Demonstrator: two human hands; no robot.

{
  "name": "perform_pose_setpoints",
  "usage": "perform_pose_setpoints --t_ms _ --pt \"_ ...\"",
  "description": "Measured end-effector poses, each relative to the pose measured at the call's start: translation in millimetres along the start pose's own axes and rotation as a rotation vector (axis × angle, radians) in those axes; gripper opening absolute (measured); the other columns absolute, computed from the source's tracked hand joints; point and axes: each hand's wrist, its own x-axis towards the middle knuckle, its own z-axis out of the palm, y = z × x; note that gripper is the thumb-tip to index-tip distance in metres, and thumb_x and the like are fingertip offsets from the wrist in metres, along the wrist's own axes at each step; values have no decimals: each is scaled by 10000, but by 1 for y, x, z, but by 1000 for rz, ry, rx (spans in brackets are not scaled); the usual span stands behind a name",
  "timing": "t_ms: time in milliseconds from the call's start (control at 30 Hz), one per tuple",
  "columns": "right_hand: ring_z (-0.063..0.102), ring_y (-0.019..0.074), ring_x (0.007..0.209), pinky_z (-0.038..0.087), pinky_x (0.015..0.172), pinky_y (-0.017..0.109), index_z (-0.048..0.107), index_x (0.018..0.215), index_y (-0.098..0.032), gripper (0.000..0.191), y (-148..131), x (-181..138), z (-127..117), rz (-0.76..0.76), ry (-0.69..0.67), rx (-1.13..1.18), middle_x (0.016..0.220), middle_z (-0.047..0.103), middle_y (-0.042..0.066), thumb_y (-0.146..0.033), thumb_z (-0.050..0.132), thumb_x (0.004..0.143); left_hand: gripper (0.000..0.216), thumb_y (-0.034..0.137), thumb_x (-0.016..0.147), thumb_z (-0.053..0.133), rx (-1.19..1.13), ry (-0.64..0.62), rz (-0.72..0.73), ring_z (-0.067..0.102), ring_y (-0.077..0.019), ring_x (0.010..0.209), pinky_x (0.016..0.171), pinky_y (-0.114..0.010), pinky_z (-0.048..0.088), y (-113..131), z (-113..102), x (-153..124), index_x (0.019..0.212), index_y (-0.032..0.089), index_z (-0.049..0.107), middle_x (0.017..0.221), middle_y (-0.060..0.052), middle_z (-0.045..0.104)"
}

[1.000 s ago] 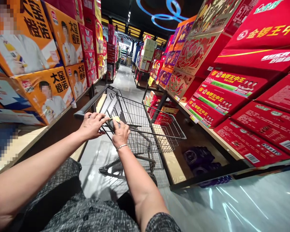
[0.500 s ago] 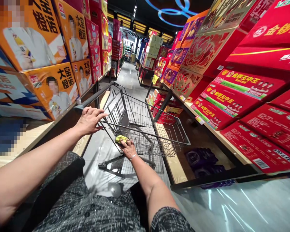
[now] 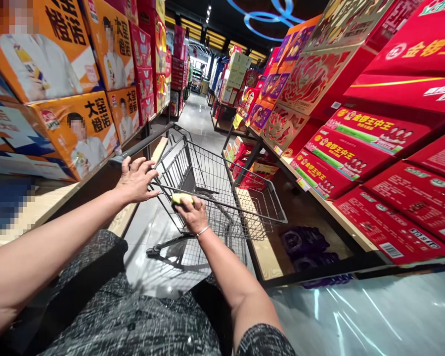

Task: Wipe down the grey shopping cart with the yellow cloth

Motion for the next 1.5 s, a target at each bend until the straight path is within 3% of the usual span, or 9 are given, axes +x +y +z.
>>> perform_pose_setpoints --t_ms 67,133,367,567,833,1000,1167,1333,1500 --pt "258 280 1363 246 1083 475 542 1326 -521 433 4 11 -14 56 202 -14 1469 462 -45 -278 513 969 498 409 710 755 -1 7 13 192 -383 1450 1173 -583 -49 14 -2 2 1147 206 628 1515 -135 385" --pt "272 265 1350 227 1086 465 564 1303 -523 419 8 12 -14 74 253 -7 1427 505 -41 -274 528 967 552 370 741 731 -23 -29 83 162 -360 1474 1186 -559 -62 28 -1 3 1241 187 587 1539 -144 361" --pt "420 236 1224 303 1003 446 673 1175 -452 355 18 -52 46 81 -128 30 1315 599 -29 -218 577 926 691 285 738 690 -43 -243 261 449 -287 1316 1213 -489 -54 32 12 5 1385 184 469 1280 -107 620" --pt "516 226 979 388 812 368 782 814 -366 241 22 -84 59 145 -207 41 1027 687 23 -146 683 812 525 280 721 706 -45 -227 270 481 -287 1226 1208 -518 -26 21 20 10 1218 209 553 1162 -86 641" --pt "308 264 1289 277 1040 446 597 1270 -516 531 7 0 -17 176 248 33 1409 498 -33 -129 554 910 382 288 692 728 -72 -149 204 466 -322 1227 1195 -554 -75 18 36 12 1033 204 578 1043 -91 626" --pt "315 274 1245 287 1005 462 553 1332 -490 543 7 28 -28 189 269 4 1425 480 3 -131 499 928 322 251 707 675 -121 -146 166 452 -307 1249 1199 -556 -52 11 40 12 1009 230 566 1063 -71 627" --pt "377 259 1193 314 991 426 644 1243 -456 492 60 -30 -19 267 222 -59 1353 533 12 -117 484 924 296 270 697 684 -86 -173 165 443 -315 1246 1197 -570 14 -7 45 14 970 225 578 1056 -68 624" --pt "433 275 1156 363 920 414 682 1246 -325 514 137 -125 -31 565 156 -130 1349 532 82 -68 451 866 247 297 734 665 -14 -173 162 455 -314 1228 1179 -594 17 -14 44 18 954 209 594 1026 -61 649" --pt "409 304 1165 383 885 441 643 1306 -257 632 141 -143 -27 738 170 -145 1397 483 132 -10 460 754 346 397 731 682 70 -176 62 414 -374 1293 1133 -664 -71 11 42 29 1007 191 648 1059 -130 675"
